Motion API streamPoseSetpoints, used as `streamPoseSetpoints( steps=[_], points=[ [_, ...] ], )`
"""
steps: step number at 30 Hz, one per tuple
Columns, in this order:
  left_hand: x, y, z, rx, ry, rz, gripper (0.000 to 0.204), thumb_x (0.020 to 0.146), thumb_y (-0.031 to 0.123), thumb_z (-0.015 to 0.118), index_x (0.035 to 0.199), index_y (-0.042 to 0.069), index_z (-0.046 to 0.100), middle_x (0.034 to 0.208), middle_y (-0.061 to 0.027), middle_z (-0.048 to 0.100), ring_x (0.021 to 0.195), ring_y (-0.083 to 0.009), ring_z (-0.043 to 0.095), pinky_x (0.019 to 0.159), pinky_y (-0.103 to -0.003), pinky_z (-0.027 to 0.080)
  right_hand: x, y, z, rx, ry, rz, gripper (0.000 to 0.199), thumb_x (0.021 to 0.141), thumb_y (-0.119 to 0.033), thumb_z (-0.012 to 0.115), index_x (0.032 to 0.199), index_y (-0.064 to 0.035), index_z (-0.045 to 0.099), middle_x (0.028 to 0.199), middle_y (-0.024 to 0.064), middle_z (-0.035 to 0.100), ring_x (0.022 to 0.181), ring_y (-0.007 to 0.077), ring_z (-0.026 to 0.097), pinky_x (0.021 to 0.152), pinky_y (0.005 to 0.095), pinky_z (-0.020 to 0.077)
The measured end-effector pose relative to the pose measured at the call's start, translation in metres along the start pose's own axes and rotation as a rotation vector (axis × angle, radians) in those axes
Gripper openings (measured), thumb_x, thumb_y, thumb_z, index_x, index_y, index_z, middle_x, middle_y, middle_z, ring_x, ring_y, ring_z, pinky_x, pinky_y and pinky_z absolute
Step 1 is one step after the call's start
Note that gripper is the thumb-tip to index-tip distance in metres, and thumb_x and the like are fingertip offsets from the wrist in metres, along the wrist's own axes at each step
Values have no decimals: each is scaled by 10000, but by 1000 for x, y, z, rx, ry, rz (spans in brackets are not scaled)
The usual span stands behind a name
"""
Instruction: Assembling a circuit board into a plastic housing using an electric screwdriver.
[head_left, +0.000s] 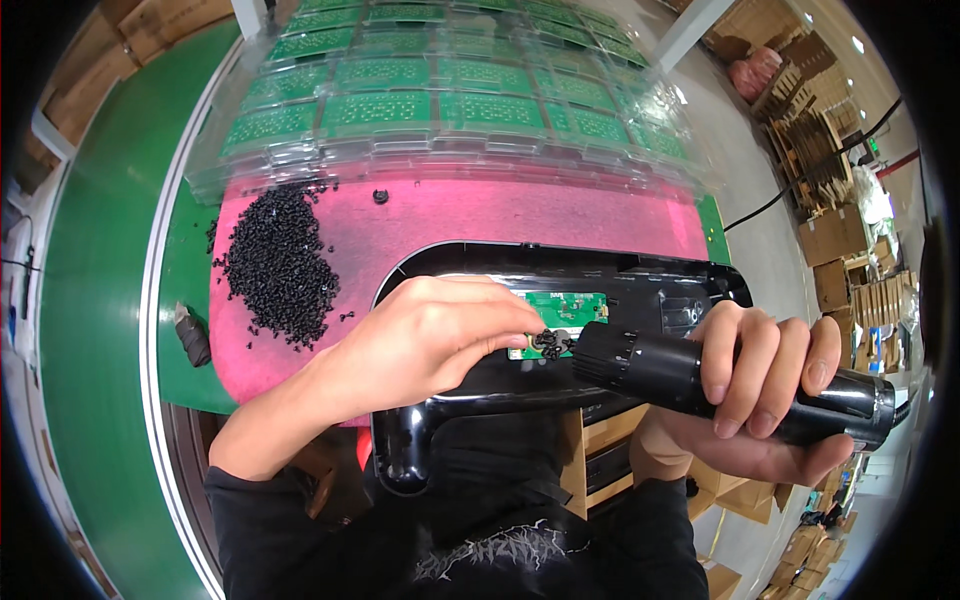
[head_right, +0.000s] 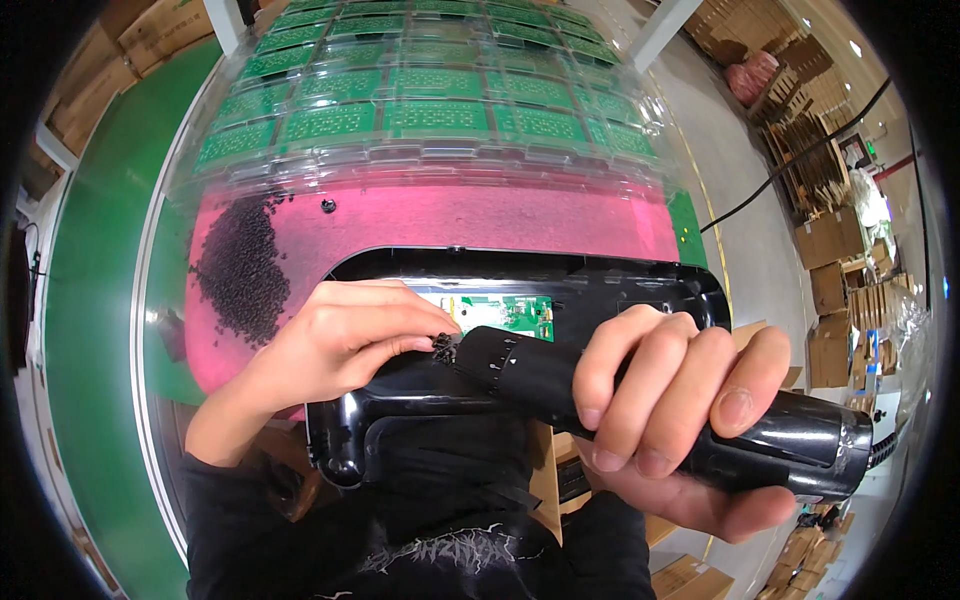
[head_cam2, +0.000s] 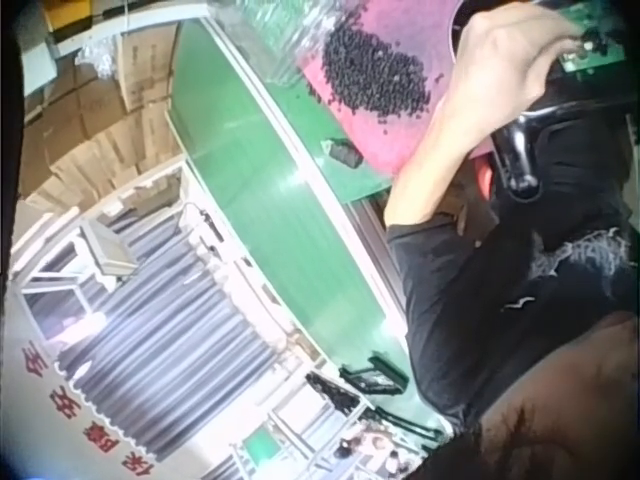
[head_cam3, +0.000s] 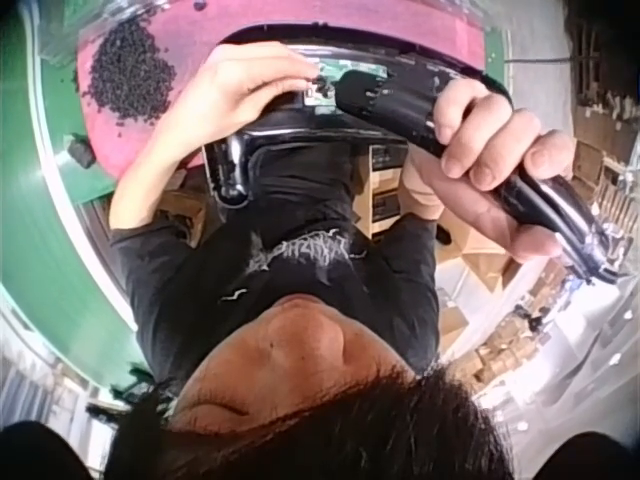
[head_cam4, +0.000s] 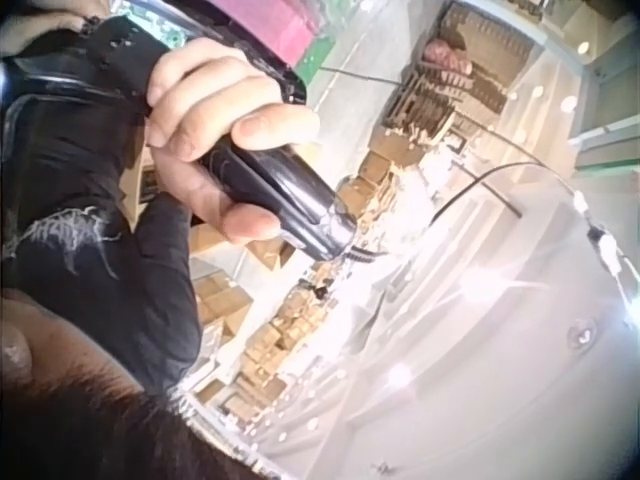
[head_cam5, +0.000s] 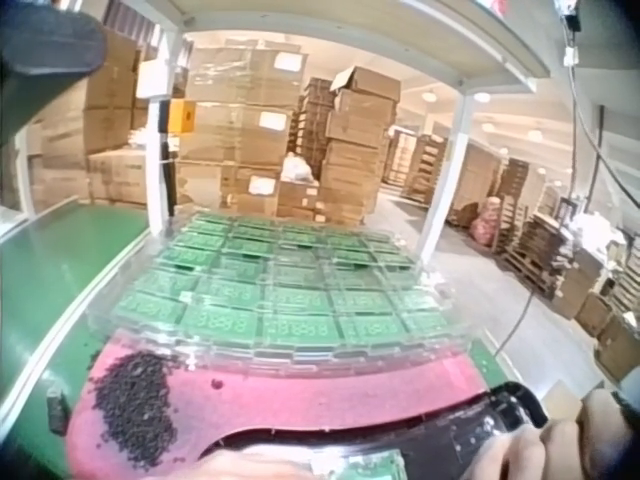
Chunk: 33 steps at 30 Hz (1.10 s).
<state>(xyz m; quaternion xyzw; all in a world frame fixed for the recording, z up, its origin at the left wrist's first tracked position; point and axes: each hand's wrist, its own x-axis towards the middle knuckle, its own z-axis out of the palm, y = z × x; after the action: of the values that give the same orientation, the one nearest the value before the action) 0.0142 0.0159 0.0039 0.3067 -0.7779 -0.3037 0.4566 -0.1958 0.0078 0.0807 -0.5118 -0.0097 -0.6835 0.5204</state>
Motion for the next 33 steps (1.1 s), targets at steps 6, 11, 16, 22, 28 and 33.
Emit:
streamPoseSetpoints(
  steps=[6, 11, 16, 22, 28, 33],
  points=[
    [-2, -2, -6, 126, -45, 73, 189, 738, -9, 756, 912, -21, 684, 873, -129, 700, 819, -286, 693, 718, -367, 551, -4, 5, 3, -26, -21, 55, 433, 838, -439, 706, 939, -100, 456, 598, -27, 524, 458, 92, 502, 525, 265, 442],
    [1, -2, -3, 275, -56, 139, 241, 716, 25, 782, 930, -10, 676, 893, -130, 695, 837, -299, 689, 744, -373, 547, -5, 3, 4, -168, -7, 118, 466, 860, -506, 679, 965, -106, 464, 614, -18, 519, 479, 100, 498, 524, 267, 419],
    [3, 7, -1, 305, 80, 137, 263, 705, 69, 804, 913, -17, 669, 907, -133, 704, 898, -303, 705, 793, -393, 563, -11, 14, 1, -161, 39, 150, 494, 889, -568, 608, 994, -102, 482, 653, -13, 518, 500, 107, 492, 557, 281, 418],
    [0, 0, -1, 353, 68, 141, 163, 738, -13, 742, 883, 5, 670, 856, -120, 707, 886, -292, 719, 828, -408, 582, -10, 10, -8, -186, -58, 247, 515, 883, -566, 626, 999, -85, 479, 650, 4, 531, 488, 128, 494, 545, 301, 434],
    [1, 6, 2, 261, 153, -75, 70, 804, -54, 686, 842, -6, 654, 788, -100, 686, 809, -273, 698, 718, -382, 562, -19, 9, -3, -373, -15, 410, 548, 876, -578, 642, 985, -73, 459, 632, 8, 527, 480, 126, 502, 495, 278, 419],
    [0, 7, -2, 332, 23, -72, 134, 830, 32, 706, 761, -9, 598, 687, -105, 594, 637, -298, 591, 578, -382, 484, -19, 17, -6, -399, -27, 444, 560, 871, -580, 656, 971, -67, 456, 630, 3, 522, 485, 125, 505, 494, 273, 414]
  ],
)
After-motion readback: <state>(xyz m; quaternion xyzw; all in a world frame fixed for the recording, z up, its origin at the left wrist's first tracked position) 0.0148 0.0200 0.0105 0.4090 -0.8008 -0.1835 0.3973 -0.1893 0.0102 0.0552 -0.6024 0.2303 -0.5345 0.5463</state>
